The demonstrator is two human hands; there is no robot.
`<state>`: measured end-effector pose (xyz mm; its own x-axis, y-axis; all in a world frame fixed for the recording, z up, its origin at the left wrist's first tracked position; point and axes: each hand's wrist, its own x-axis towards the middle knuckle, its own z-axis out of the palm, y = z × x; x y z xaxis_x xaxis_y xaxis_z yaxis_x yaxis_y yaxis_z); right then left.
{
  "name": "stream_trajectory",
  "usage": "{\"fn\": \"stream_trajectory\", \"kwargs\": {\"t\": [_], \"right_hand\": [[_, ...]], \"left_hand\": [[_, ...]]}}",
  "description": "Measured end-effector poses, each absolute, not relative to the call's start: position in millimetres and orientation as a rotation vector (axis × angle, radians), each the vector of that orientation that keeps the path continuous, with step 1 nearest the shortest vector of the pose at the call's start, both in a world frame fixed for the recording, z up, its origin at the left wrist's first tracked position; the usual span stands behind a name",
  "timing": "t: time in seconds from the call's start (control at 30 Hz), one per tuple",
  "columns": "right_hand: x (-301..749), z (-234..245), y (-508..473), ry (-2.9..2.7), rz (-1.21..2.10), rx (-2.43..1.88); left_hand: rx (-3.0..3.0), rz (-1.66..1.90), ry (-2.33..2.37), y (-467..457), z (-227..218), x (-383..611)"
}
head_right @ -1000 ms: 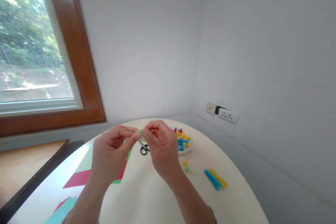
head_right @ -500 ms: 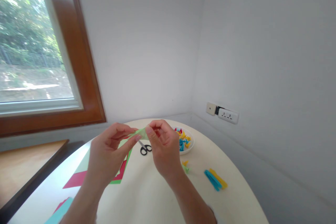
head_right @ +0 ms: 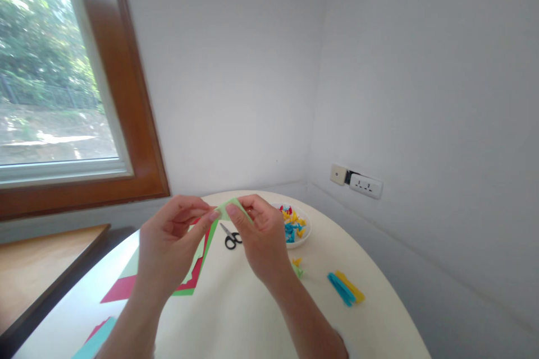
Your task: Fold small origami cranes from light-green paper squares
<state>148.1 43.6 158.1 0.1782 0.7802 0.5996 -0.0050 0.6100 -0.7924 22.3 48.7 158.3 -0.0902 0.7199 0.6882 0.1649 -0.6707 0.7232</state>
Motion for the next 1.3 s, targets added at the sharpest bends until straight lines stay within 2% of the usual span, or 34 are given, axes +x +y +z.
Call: {"fn": "stream_trajectory", "kwargs": {"t": [0.2, 0.43, 0.73, 1.07, 1.3], "right_hand": [[148, 159, 41, -1.278, 0.539, -0.727], [150, 158, 45, -1.347, 0.599, -0.756], [148, 152, 41, -1.552, 0.347, -0.842], [147, 152, 45, -1.547, 0.323, -0.874], [150, 154, 43, -1.500, 0.373, -0.873]], "left_hand": [[1.755, 1.774, 0.979, 46, 161, 23], [1.718, 1.796, 0.940, 47, 162, 23], [1.895, 1.683, 0.834, 52, 159, 20], [1.828, 1.745, 0.849, 50, 165, 16], [1.877, 1.530, 0.889, 51, 166, 13]]}}
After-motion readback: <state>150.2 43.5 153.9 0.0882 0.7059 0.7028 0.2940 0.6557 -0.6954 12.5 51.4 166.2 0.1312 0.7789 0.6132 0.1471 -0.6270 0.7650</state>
